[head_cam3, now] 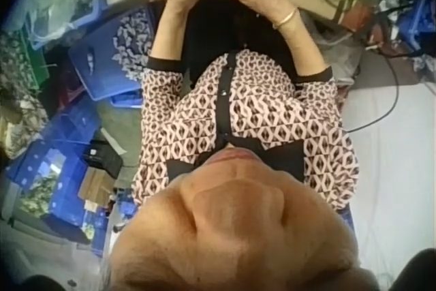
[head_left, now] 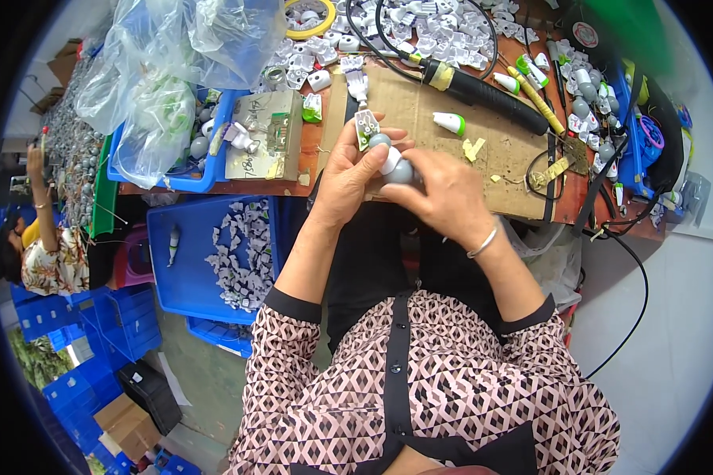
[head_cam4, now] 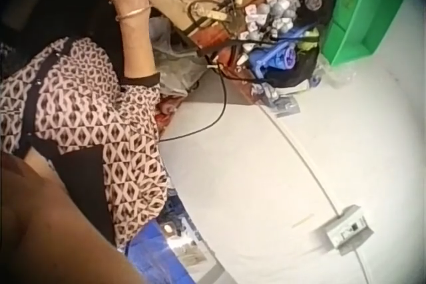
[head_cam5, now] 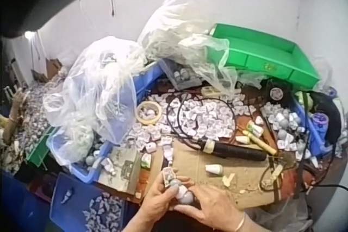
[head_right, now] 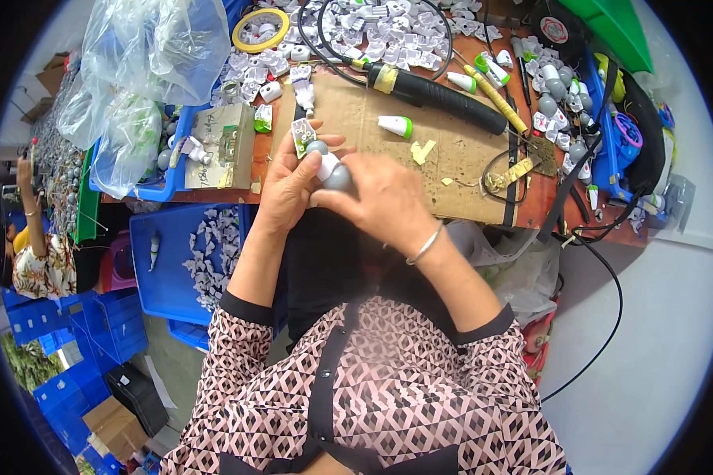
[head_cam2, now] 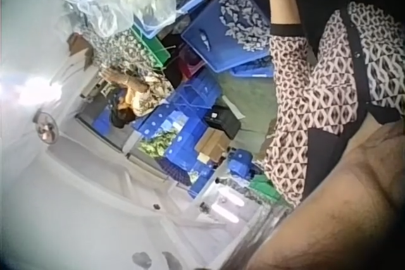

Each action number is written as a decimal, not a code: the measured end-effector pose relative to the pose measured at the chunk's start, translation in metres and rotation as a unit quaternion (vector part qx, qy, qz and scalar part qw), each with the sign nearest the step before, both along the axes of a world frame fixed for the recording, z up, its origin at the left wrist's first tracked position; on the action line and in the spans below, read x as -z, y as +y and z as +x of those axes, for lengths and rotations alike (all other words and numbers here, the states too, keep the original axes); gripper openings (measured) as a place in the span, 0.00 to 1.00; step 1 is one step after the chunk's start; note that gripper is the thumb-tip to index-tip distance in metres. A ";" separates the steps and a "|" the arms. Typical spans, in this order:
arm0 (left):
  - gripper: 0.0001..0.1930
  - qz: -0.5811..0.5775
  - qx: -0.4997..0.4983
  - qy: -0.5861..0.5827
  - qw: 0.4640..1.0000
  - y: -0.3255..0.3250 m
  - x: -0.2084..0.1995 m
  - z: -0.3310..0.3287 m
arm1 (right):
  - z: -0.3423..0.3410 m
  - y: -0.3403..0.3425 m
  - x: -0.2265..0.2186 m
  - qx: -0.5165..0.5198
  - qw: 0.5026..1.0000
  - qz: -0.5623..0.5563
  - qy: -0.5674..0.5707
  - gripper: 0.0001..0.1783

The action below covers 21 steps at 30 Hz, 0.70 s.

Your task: Assembling the internal and external components of a handheld electronic toy, including wiring and fastening screws with an electric screwdriver.

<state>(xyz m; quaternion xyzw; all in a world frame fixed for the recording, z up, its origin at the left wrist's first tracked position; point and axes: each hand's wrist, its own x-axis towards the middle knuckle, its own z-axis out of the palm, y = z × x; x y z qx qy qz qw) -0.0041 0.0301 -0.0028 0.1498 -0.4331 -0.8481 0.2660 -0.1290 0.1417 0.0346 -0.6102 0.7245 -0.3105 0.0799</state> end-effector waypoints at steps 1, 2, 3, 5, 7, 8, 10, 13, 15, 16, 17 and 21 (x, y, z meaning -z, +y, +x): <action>0.24 0.006 -0.007 -0.005 1.000 -0.001 0.000 0.002 | -0.008 0.000 -0.004 -0.001 1.000 -0.022 0.006 0.20; 0.24 0.012 -0.015 -0.009 1.000 -0.002 0.000 0.004 | -0.018 -0.003 -0.008 0.001 0.998 -0.054 0.019 0.17; 0.24 0.014 -0.012 -0.005 1.000 -0.002 0.000 0.002 | -0.032 -0.005 -0.011 0.009 0.996 -0.083 0.037 0.14; 0.24 -0.007 0.029 -0.019 0.999 -0.002 -0.006 0.001 | -0.050 -0.012 -0.018 0.017 0.997 -0.070 0.027 0.11; 0.24 -0.007 0.025 -0.010 1.000 -0.004 -0.003 0.002 | -0.064 -0.021 -0.018 0.022 0.998 -0.059 0.014 0.09; 0.24 -0.008 0.021 -0.002 1.000 -0.004 -0.002 0.002 | -0.070 -0.025 -0.016 0.015 0.997 -0.067 0.044 0.07; 0.24 -0.003 0.027 -0.009 1.000 -0.003 -0.001 0.004 | -0.076 -0.027 -0.012 0.004 0.993 -0.066 0.094 0.06; 0.24 0.003 0.035 -0.017 0.999 -0.004 -0.002 0.006 | -0.075 -0.026 -0.007 -0.010 0.990 -0.074 0.123 0.07; 0.24 0.007 0.038 -0.016 0.999 -0.004 -0.003 0.006 | -0.074 -0.031 -0.006 -0.017 0.991 -0.084 0.104 0.07; 0.24 0.003 0.040 -0.020 0.999 -0.005 -0.003 0.007 | -0.072 -0.036 -0.005 -0.024 0.992 -0.094 0.085 0.08; 0.24 -0.001 0.042 -0.025 0.999 -0.005 -0.003 0.008 | -0.069 -0.045 -0.003 -0.025 0.992 -0.094 0.085 0.08; 0.24 -0.012 0.043 -0.005 0.999 -0.004 -0.002 0.007 | -0.054 -0.105 0.011 -0.060 0.995 -0.064 0.056 0.13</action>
